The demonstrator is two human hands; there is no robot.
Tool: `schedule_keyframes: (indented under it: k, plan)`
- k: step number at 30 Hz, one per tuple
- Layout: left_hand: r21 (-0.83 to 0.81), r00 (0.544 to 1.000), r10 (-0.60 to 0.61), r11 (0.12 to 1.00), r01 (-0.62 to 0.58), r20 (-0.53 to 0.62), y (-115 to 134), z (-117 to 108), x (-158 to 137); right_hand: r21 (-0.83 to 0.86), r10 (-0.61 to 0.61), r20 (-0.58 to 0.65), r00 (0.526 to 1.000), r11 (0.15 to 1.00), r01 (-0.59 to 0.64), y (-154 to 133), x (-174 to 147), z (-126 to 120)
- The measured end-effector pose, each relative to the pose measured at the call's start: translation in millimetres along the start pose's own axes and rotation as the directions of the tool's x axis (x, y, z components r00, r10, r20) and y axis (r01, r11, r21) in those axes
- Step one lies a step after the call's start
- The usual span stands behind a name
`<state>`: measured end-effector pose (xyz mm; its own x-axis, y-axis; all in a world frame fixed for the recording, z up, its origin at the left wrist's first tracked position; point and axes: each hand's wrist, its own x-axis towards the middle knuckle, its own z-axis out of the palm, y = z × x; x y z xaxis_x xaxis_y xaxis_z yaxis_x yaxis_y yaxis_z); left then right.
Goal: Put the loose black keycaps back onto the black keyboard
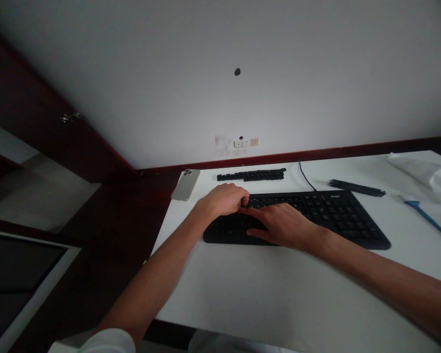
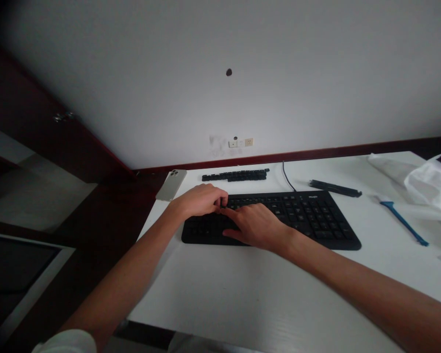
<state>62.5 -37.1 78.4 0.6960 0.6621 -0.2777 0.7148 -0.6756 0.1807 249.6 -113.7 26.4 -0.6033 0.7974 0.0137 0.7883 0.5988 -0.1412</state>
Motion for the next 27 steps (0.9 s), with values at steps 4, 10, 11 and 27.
schedule_keyframes:
  k: [4,10,11,27]
  plan:
    - [0.014,1.000,-0.010,1.000,0.010,-0.001,1.3,2.4,-0.2,-0.055,0.015,0.044,0.999,0.998,-0.013,-5.4,-3.0,-2.3]
    - [0.021,1.000,-0.021,1.000,0.022,-0.018,2.8,3.3,1.9,-0.088,0.030,0.060,0.998,0.996,-0.024,-10.5,-6.4,-3.7]
    - [0.026,1.000,-0.024,0.999,0.024,-0.018,2.8,3.0,2.2,-0.092,0.033,0.061,0.998,0.995,-0.027,-11.1,-6.7,-3.4]
    - [-0.269,0.887,0.449,0.846,-0.460,-0.107,34.9,25.9,15.3,0.033,0.068,0.091,0.993,0.997,-0.072,-13.4,-4.9,-8.7]
